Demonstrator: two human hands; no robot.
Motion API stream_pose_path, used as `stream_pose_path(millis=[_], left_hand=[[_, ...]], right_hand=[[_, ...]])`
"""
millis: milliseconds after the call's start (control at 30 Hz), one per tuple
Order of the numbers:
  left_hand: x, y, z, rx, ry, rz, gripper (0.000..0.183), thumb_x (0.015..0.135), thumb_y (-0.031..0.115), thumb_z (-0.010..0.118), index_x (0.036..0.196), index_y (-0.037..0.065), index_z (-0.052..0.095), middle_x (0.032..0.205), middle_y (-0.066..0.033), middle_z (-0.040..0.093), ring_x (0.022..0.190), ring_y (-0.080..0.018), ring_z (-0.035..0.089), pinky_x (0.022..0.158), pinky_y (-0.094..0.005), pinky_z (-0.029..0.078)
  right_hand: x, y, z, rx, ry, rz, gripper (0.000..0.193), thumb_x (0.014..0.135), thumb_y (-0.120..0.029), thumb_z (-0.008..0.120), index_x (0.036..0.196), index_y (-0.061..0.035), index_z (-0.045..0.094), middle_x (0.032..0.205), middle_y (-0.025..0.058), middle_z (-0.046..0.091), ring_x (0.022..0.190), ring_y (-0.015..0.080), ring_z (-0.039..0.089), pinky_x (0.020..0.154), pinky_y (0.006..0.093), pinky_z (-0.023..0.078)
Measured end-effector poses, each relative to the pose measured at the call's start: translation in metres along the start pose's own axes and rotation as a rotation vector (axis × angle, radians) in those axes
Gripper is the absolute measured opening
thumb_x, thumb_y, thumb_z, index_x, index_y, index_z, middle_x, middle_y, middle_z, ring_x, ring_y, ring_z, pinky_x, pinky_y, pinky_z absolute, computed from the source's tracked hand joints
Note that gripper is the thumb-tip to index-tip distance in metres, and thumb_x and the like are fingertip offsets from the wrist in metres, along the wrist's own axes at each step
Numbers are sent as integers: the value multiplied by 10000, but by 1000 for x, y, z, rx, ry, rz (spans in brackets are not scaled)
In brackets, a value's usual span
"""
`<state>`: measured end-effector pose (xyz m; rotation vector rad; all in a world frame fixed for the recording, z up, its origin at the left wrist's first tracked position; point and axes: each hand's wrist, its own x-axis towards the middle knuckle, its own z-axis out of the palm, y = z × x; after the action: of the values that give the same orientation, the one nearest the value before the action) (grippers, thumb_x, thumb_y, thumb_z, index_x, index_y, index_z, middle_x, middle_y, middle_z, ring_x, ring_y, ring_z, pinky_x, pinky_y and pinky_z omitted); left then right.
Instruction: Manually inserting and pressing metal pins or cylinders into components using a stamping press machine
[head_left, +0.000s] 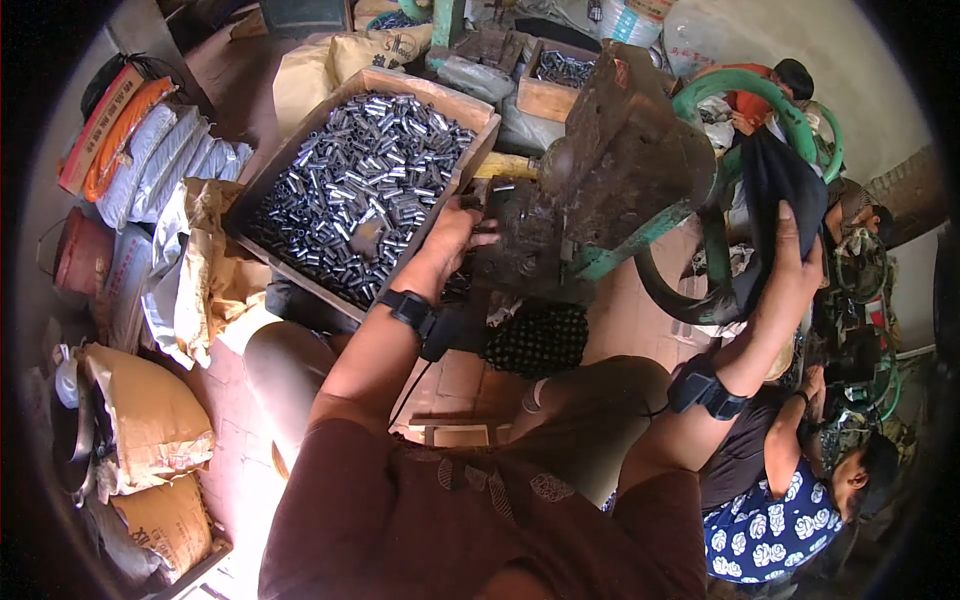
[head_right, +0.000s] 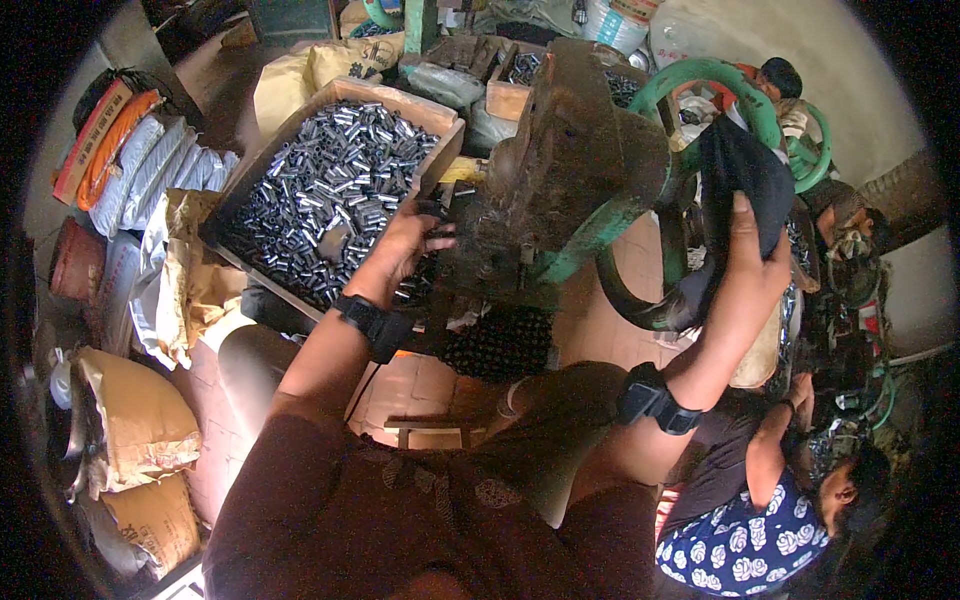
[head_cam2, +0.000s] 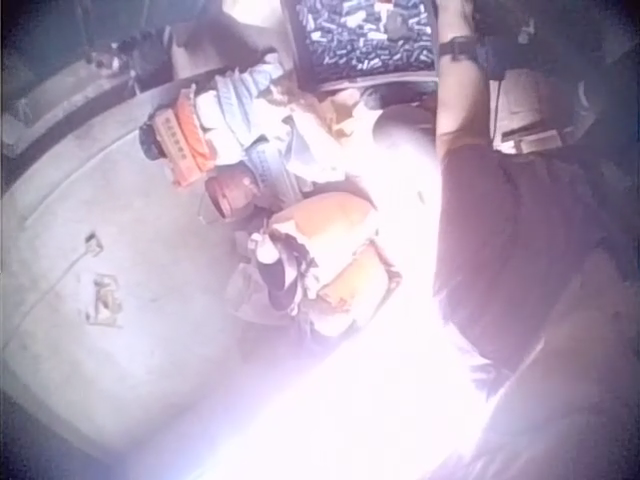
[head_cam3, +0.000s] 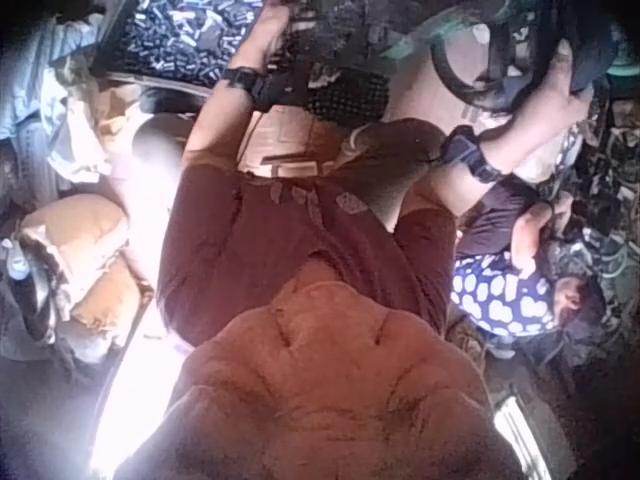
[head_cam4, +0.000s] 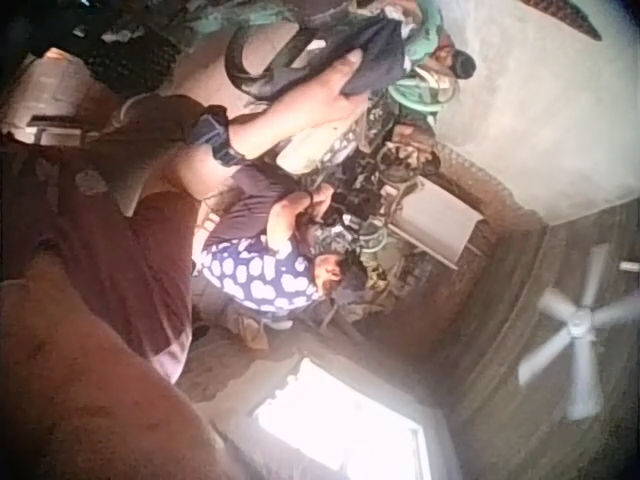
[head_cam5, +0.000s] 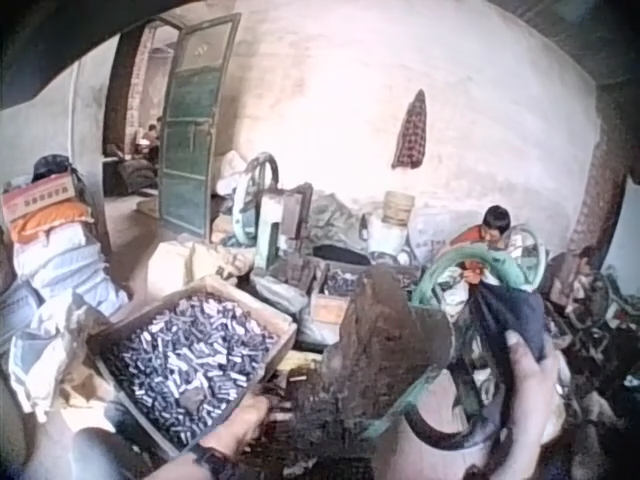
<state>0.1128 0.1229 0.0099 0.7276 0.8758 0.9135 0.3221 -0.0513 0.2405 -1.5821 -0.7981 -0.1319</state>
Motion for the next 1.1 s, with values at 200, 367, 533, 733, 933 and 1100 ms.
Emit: stream_pose_path(millis=[200, 367, 533, 733, 933, 1100], left_hand=[[8, -2, 13, 73, -148, -105, 431, 801, -67, 439, 1197, -119, 276, 1034, -204, 499, 824, -321, 612, 581, -312, 552], [17, -22, 15, 181, -40, -42, 218, 777, 5, 564, 963, -98, 521, 800, -118, 589, 580, -189, 611, 415, -257, 472], [18, -31, 33, 370, 31, 134, 96, 742, 10, 602, 821, -42, 621, 616, -51, 581, 446, -121, 523, 380, -238, 392], [25, -41, 39, 738, 204, 483, 149, 677, 67, 607, 802, 7, 661, 698, -166, 625, 604, -256, 612, 605, -321, 487], [7, -23, 27, 758, 209, 469, 221, 665, 59, 595, 869, -16, 634, 772, -227, 609, 760, -331, 609, 704, -346, 462], [-11, 17, -44, 1215, 26, 539, 287, 687, 103, 596, 965, 34, 609, 852, -212, 602, 804, -348, 587, 728, -371, 464]], right_hand=[[7, -7, 2, -45, -32, -4, 425, 782, -270, 632, 1013, 77, 554, 948, 99, 592, 809, 153, 524, 771, 247, 406], [6, 7, 1, -12, -38, -16, 439, 778, -274, 635, 1011, 88, 549, 954, 109, 593, 822, 156, 521, 790, 250, 399], [-14, 15, -1, 1, 86, -25, 399, 794, -237, 621, 1027, 79, 549, 960, 121, 596, 827, 161, 520, 801, 264, 395], [-71, 123, 35, 78, 609, -504, 480, 774, -185, 650, 1111, 114, 487, 1084, 213, 550, 934, 247, 531, 860, 336, 394], [-41, 29, 6, -145, 193, -77, 476, 818, -287, 595, 1100, 86, 510, 1040, 159, 577, 874, 219, 533, 814, 304, 406], [-29, 32, -8, -301, 229, -162, 504, 818, -280, 602, 1134, 89, 470, 1099, 164, 547, 932, 216, 527, 848, 299, 393]])
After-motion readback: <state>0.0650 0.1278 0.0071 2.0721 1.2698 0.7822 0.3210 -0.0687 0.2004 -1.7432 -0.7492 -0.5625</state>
